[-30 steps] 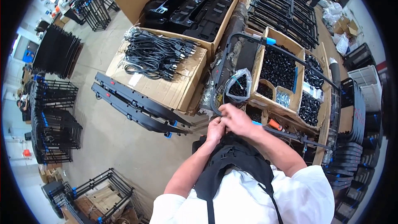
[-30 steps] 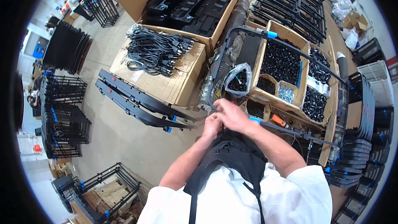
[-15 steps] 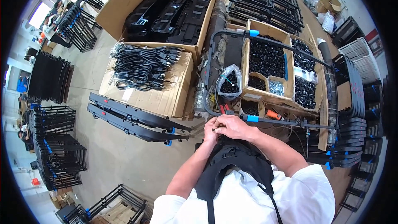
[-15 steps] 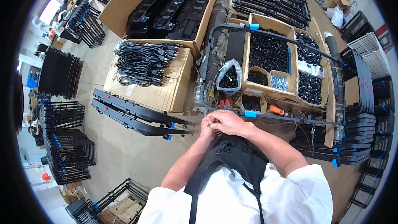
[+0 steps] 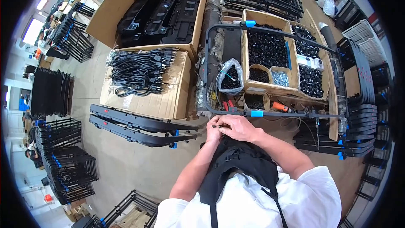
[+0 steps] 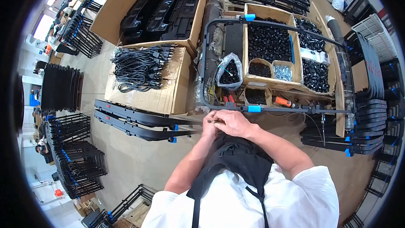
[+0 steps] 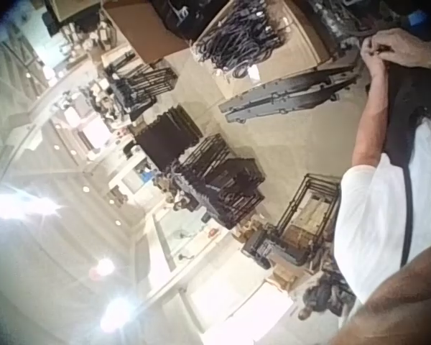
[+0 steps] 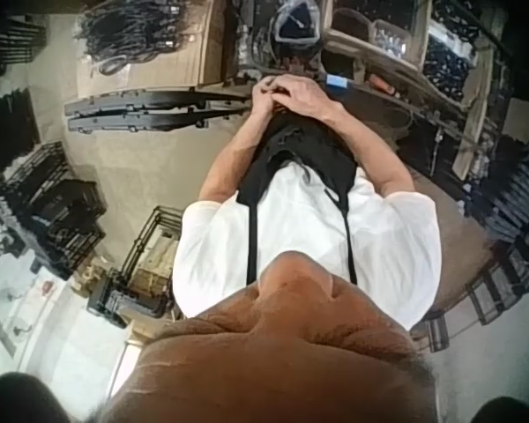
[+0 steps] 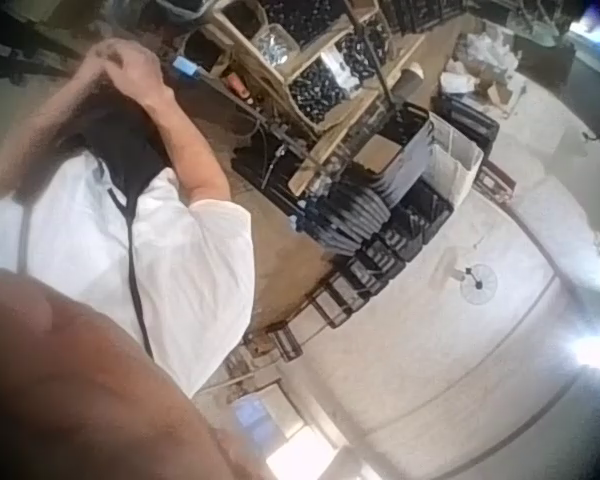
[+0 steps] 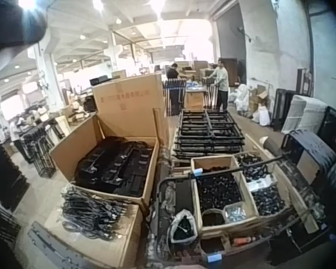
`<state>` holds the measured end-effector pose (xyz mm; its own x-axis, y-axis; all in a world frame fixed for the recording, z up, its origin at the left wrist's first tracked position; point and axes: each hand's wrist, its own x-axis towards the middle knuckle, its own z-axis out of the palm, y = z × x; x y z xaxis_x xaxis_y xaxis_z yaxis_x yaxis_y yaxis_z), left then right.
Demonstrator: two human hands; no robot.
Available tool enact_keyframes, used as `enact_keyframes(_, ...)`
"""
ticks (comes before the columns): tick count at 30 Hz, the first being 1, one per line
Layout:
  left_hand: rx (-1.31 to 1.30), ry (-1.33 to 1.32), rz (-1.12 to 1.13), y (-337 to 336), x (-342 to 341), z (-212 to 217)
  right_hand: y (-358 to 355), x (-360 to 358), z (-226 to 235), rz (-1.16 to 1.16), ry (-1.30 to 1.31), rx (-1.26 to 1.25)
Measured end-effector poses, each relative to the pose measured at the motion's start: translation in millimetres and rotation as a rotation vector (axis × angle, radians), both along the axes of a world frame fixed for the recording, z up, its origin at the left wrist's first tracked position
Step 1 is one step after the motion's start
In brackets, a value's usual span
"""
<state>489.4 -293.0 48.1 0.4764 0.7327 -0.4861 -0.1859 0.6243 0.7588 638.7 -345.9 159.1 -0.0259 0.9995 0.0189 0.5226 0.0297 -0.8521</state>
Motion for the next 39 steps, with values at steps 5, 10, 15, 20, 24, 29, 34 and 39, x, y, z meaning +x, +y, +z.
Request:
enact_keyframes(5,-0.038,0.170,-0.043,6.9,1.6,10.3,-16.1,0.7,-3.6,-0.093,0.306,-0.182)
enact_keyframes(10,-0.113,0.382,-0.124,17.3,2.6,32.3,-59.4,16.9,-53.4,-0.432,0.968,-0.703)
enact_keyframes(15,-0.139,0.393,-0.198,26.0,-2.5,29.6,-36.1,2.7,-103.7,-0.644,1.150,-0.699)
enact_keyframes(20,-0.193,0.386,-0.209,31.2,0.2,33.3,-7.5,-13.7,-118.8,-0.651,1.358,-0.632)
enact_keyframes(24,-0.247,0.318,-0.237,30.8,-2.6,34.9,-11.7,-17.2,-121.1,-0.632,1.448,-0.631)
enact_keyframes(29,-0.261,0.299,-0.288,25.2,-12.9,32.9,-18.4,-17.4,-96.1,-0.496,1.369,-0.568)
enact_keyframes(34,-0.151,0.235,-0.376,15.3,-24.1,30.8,-21.2,-5.9,-68.6,-0.383,0.685,-0.547)
enact_keyframes(39,0.184,0.507,-0.383,1.3,-25.5,30.7,4.7,2.9,4.8,-0.043,-0.327,-0.313)
